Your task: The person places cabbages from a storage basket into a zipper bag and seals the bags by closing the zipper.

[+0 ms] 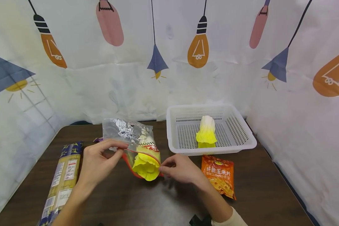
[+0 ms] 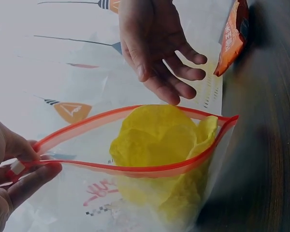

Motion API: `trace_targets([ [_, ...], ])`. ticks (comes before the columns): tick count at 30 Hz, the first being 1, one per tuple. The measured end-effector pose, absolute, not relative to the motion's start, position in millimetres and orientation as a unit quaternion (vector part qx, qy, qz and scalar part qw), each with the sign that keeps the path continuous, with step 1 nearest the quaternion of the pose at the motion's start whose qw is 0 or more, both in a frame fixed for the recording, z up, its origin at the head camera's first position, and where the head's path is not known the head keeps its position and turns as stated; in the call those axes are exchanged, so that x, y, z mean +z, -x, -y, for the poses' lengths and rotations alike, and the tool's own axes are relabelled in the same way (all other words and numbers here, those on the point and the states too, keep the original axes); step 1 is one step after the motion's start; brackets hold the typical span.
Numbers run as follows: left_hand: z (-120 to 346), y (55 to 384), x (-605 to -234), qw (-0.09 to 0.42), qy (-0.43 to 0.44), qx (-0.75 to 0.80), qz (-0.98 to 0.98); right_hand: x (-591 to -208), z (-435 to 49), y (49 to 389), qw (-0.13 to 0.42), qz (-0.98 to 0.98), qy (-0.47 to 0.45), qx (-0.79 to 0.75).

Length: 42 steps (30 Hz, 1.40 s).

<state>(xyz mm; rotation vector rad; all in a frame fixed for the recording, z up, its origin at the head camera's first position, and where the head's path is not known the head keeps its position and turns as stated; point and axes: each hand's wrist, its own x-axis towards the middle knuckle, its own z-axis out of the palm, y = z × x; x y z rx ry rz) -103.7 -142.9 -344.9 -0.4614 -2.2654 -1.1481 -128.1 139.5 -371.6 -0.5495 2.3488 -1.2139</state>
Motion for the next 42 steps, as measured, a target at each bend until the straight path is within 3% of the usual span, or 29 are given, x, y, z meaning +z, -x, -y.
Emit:
trace_targets([
  [22, 144, 102, -346, 0.275, 0.173, -0.415, 0.85, -363, -155, 132, 0.203, -0.847, 0.185, -0.455],
  [29, 142, 102, -347, 0.275, 0.179, -0.415, 0.848, -354, -167, 132, 0.192, -0.847, 0.144, -0.475],
  [42, 140, 105, -349, 0.3, 0.198, -0.422, 0.833, -311, -191, 152, 0.115, -0.885, 0.152, -0.425],
])
